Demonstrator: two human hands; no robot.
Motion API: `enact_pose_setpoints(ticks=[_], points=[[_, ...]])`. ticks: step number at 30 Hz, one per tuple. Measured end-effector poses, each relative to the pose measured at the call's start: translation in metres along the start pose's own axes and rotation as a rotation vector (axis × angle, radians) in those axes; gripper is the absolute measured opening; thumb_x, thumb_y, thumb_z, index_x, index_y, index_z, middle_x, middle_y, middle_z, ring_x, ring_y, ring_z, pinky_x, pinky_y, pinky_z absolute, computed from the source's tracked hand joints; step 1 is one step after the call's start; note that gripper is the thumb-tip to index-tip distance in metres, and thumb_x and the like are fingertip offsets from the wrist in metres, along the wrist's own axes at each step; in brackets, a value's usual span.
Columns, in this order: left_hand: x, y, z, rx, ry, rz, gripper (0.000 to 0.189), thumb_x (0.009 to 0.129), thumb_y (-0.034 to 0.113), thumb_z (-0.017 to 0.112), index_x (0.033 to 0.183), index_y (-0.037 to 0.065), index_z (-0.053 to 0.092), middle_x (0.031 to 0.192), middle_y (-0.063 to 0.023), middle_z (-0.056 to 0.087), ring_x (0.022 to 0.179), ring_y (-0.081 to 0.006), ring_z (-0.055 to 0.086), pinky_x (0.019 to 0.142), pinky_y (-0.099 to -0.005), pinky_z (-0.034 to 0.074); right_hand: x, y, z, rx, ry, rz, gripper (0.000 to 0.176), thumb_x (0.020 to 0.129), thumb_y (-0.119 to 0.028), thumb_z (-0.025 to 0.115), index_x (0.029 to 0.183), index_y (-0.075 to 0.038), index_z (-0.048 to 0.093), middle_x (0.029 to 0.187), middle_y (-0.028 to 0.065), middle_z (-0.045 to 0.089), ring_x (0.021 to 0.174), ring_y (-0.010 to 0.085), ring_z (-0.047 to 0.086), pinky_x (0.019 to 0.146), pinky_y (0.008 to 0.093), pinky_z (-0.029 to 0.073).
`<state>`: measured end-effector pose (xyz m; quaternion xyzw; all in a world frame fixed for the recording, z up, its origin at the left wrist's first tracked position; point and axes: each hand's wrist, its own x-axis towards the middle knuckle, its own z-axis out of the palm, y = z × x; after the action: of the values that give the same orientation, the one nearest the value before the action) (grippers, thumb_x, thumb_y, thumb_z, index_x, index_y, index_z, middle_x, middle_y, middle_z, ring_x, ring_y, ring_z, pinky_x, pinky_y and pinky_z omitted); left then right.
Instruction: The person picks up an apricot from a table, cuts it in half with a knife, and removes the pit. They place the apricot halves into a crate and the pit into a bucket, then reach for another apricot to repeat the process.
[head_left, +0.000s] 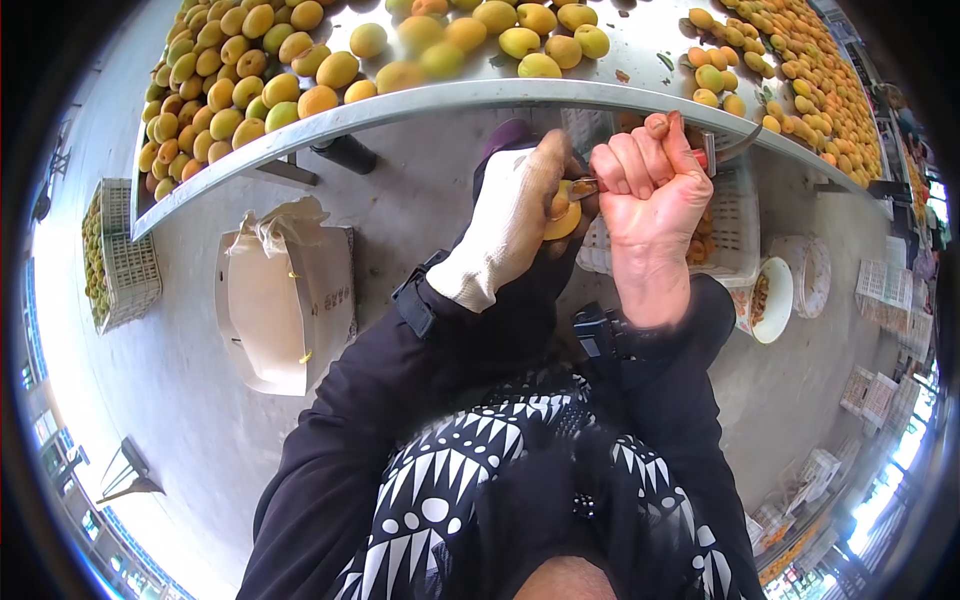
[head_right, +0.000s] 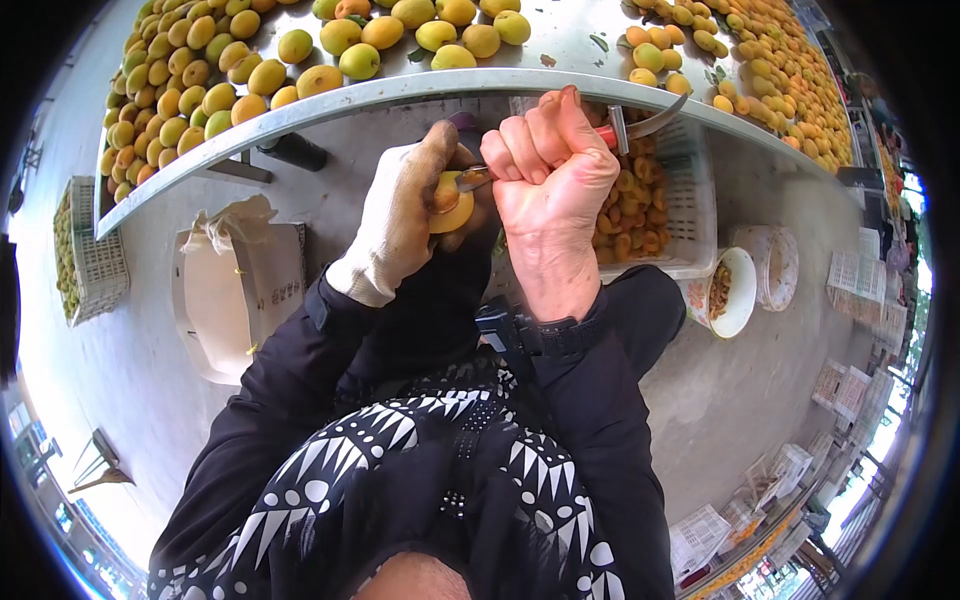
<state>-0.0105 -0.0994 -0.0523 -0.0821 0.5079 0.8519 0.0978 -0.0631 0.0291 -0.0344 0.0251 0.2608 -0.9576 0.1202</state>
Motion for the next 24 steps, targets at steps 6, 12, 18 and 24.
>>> enact_pose_setpoints(ticks=[6, 12, 18, 24], points=[[0.000, 0.003, -0.004, 0.021, -0.042, -0.006, 0.053, 0.099, 0.044, 0.044, 0.083, -0.005, 0.058, 0.059, -0.0088, 0.054, 0.041, -0.0131, 0.046, 0.039, -0.0251, 0.034, 0.002, 0.003, 0.000, -0.017, 0.022, 0.012, 0.041, 0.094, -0.028, 0.059, 0.061, -0.015, 0.041, 0.048, -0.0081, 0.018, 0.042, 0.0078, 0.017, 0.048, 0.0264, 0.019], [0.000, 0.004, -0.007, 0.028, -0.046, -0.039, 0.053, 0.099, 0.045, 0.044, 0.084, -0.004, 0.059, 0.059, -0.0081, 0.055, 0.041, -0.0129, 0.047, 0.039, -0.0251, 0.034, 0.001, 0.007, -0.005, 0.019, 0.023, 0.010, 0.036, 0.095, -0.028, 0.059, 0.064, -0.014, 0.045, 0.049, -0.0081, 0.018, 0.042, 0.0080, 0.017, 0.049, 0.0263, 0.020], [-0.003, 0.016, -0.002, 0.042, 0.032, -0.117, 0.053, 0.099, 0.050, 0.044, 0.090, 0.000, 0.058, 0.066, -0.0063, 0.056, 0.049, -0.0116, 0.050, 0.042, -0.0237, 0.036, -0.006, 0.006, -0.004, 0.049, -0.089, -0.049, 0.027, 0.097, -0.027, 0.056, 0.076, -0.009, 0.059, 0.051, -0.0066, 0.023, 0.047, 0.0091, 0.026, 0.055, 0.0277, 0.029], [-0.011, 0.021, -0.001, -0.141, -0.065, -0.105, 0.051, 0.098, 0.054, 0.045, 0.103, 0.004, 0.058, 0.088, -0.0012, 0.056, 0.071, -0.0084, 0.053, 0.055, -0.0211, 0.042, -0.015, 0.001, 0.012, -0.107, -0.001, -0.212, 0.023, 0.097, -0.022, 0.055, 0.101, -0.001, 0.063, 0.055, -0.0044, 0.034, 0.052, 0.0099, 0.037, 0.060, 0.0309, 0.037]])
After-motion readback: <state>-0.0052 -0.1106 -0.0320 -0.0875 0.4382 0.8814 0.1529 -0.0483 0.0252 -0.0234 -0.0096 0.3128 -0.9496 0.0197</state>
